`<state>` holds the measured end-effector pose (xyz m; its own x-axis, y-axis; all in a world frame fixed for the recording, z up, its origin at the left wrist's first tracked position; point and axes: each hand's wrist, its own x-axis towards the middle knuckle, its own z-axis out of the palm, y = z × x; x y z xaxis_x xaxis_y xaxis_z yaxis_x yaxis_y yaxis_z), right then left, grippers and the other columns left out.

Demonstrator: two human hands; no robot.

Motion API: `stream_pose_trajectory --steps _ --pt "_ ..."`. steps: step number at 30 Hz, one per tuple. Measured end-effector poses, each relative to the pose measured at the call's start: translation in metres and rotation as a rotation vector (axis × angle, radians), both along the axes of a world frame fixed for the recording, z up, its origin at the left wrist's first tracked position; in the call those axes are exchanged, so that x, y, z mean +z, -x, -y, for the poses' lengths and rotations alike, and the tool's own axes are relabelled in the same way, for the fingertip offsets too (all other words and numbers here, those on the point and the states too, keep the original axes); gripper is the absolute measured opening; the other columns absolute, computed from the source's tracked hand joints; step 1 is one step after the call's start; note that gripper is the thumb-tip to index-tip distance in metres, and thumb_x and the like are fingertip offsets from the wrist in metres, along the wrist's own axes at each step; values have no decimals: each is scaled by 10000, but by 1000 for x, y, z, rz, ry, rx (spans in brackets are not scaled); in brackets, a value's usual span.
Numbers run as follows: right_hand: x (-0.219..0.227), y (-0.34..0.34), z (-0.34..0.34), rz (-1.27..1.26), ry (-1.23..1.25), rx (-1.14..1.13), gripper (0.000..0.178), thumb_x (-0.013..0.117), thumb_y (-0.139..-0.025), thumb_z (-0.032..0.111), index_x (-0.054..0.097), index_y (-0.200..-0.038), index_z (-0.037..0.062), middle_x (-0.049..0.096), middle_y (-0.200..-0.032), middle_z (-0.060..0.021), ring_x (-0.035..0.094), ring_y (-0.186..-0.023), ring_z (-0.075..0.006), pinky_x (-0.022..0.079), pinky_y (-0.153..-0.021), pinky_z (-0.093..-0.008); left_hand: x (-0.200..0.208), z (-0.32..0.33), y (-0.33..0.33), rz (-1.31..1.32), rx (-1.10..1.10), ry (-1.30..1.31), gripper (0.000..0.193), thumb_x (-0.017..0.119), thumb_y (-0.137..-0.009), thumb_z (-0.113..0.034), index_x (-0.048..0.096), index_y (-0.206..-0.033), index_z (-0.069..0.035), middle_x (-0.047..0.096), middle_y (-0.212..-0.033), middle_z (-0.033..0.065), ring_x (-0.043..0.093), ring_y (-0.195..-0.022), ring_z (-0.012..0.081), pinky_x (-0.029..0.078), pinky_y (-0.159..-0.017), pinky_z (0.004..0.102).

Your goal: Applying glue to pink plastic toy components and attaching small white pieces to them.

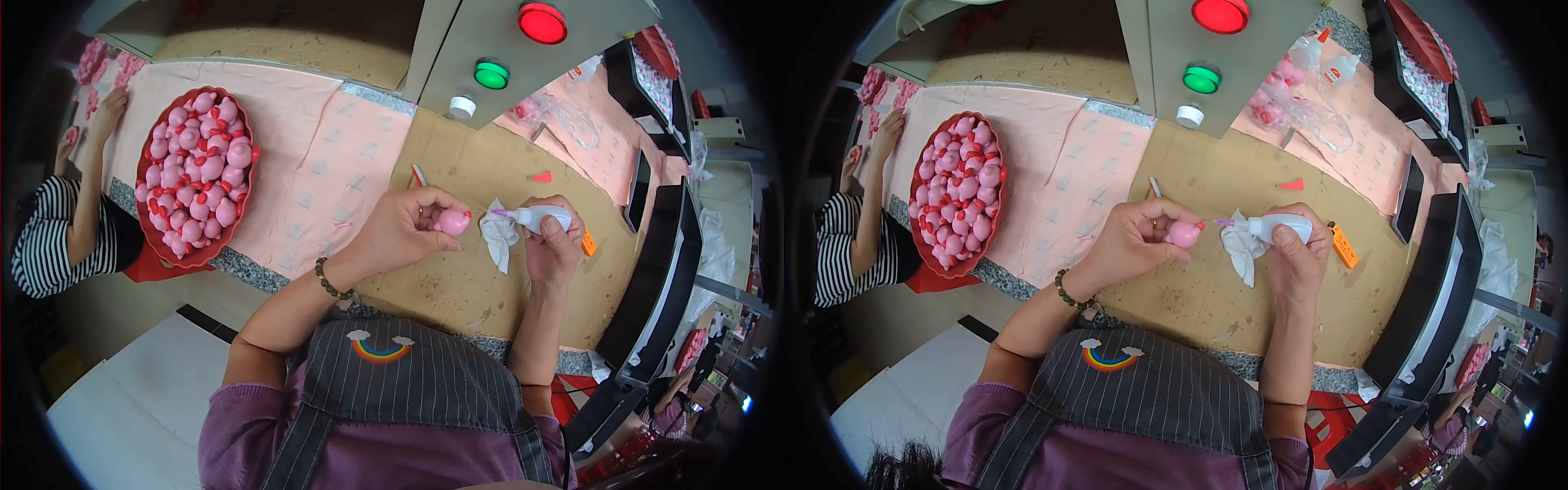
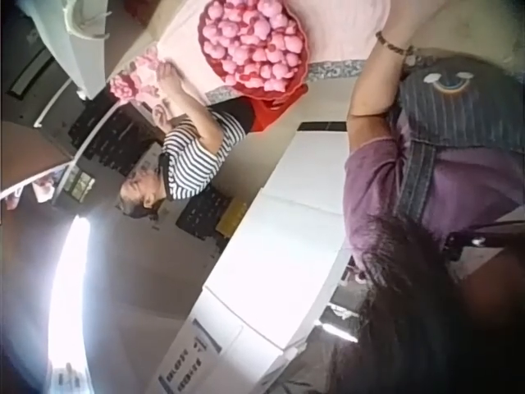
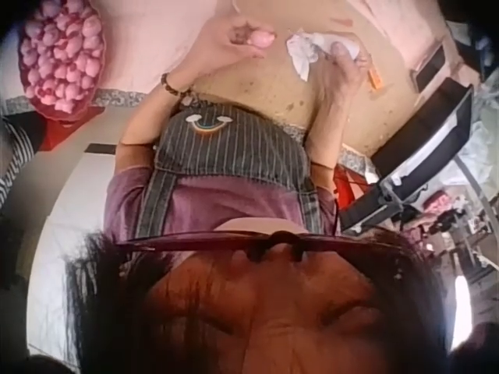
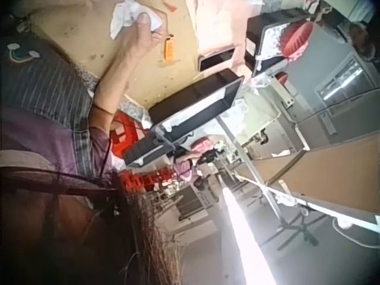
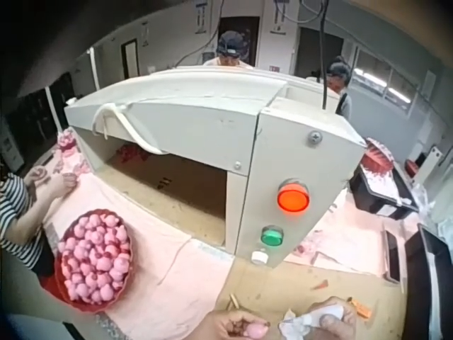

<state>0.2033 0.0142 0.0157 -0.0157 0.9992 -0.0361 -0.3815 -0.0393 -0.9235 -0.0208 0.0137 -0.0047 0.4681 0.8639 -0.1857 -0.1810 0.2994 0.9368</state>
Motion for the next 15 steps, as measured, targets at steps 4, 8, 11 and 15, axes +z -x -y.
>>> stream_pose_trajectory --steps 4,8,11,15 --pt "-6 0 -2 -78 3 -1 281 713 -742 194 578 -846 -30 587 -712 -115 476 -607 -131 385 -600 -249 -1 2 0 18 29 0 356 696 -720 76 559 -1040 4 624 -965 53 601 -877 88 514 -734 222" --pt "-8 5 -6 -3 -17 1 275 716 -736 183 574 -879 -4 583 -747 -86 497 -649 -133 396 -638 -243 -2 3 -2 50 50 -26 292 687 -739 61 566 -997 -6 619 -934 38 599 -865 85 514 -729 215" --pt "-12 7 -6 98 -28 -121 249 708 -729 114 570 -913 17 590 -823 -64 523 -705 -125 417 -701 -240 -6 3 -2 1 62 -67 296 679 -745 61 566 -1010 -5 616 -929 33 600 -876 92 514 -735 215" --pt "-16 9 -7 298 -41 -212 229 652 -731 -40 565 -938 4 599 -897 -60 564 -793 -123 457 -767 -256 -7 3 -2 29 95 -138 294 672 -752 58 564 -1019 -2 617 -945 37 605 -889 98 514 -746 217"
